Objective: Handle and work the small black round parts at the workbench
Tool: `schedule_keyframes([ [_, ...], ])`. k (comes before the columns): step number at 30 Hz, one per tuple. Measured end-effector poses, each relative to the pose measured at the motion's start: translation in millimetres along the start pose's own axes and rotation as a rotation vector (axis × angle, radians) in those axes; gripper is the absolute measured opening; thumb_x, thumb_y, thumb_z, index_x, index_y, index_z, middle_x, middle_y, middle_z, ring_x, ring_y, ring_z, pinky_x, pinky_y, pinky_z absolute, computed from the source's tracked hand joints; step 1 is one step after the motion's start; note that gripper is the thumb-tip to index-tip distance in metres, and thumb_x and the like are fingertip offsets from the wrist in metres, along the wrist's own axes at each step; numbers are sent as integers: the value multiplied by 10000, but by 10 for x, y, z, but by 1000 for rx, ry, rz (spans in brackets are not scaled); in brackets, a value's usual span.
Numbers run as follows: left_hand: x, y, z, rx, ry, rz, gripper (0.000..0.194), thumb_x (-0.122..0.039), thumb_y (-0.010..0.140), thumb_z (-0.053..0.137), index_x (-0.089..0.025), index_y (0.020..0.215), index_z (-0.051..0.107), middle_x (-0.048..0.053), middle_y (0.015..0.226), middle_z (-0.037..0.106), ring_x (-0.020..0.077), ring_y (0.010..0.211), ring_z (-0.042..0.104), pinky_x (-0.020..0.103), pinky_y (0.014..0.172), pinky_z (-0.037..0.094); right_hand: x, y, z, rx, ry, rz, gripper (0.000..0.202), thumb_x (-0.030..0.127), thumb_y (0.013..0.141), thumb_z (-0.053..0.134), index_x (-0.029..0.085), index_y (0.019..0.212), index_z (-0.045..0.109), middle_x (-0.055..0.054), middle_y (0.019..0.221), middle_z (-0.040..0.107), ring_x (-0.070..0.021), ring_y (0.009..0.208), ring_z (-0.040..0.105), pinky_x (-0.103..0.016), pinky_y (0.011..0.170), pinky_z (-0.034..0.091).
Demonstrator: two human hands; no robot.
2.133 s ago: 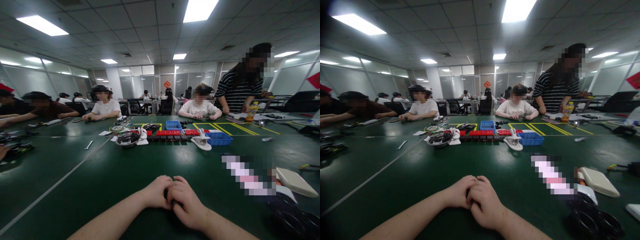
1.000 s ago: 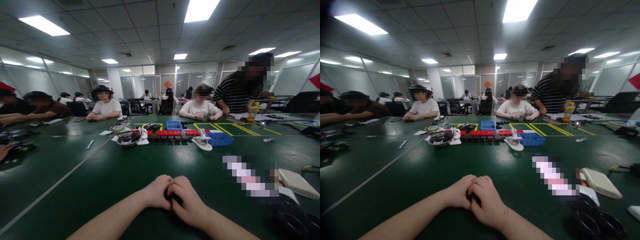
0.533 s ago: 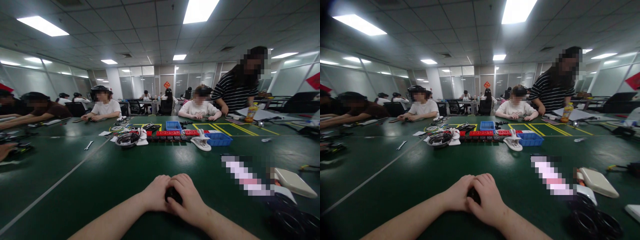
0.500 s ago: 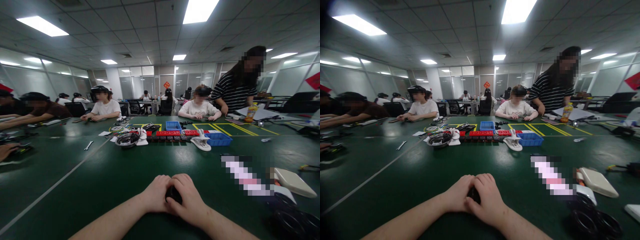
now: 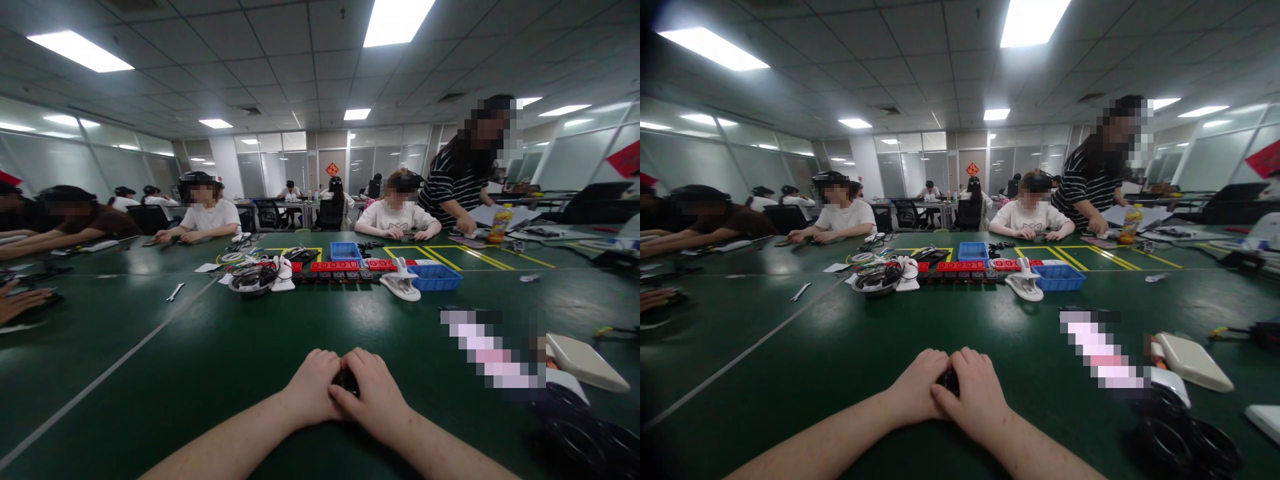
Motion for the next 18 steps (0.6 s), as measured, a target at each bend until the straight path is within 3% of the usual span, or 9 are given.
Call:
schedule_keyframes([
  [9, 63, -2, 15, 9, -65, 49, 317, -397, 611, 664, -188, 808, 528, 1, 791, 549, 194, 770, 518, 308, 755, 404, 4, -11, -17, -8, 62, -70, 95, 237, 706, 556, 174, 775, 540, -41, 812, 533, -191, 775, 474, -348, 719, 367],
  [14, 135, 7, 89, 64, -135, 138, 294, -295, 579, 701, -198, 815, 554, -8, 859, 554, 188, 811, 515, 291, 785, 396, 101, -61, -56, -29, 182, -257, 192, 111, 611, 450, 190, 771, 520, -24, 782, 551, -176, 773, 486, -356, 760, 366],
  [18, 126, 6, 79, 75, -176, 187, 334, -279, 555, 729, -207, 845, 580, -11, 916, 558, 195, 862, 512, 294, 828, 379, 202, -112, -77, -21, 243, -390, 217, 82, 567, 392, 208, 699, 511, 8, 722, 567, -155, 784, 521, -392, 910, 301],
])
Point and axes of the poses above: each hand's wrist, its own y-axis towards the middle knuckle, its own z-axis out of the palm, x = y × z, the point moved 4 cm from there along y, towards the middle knuckle
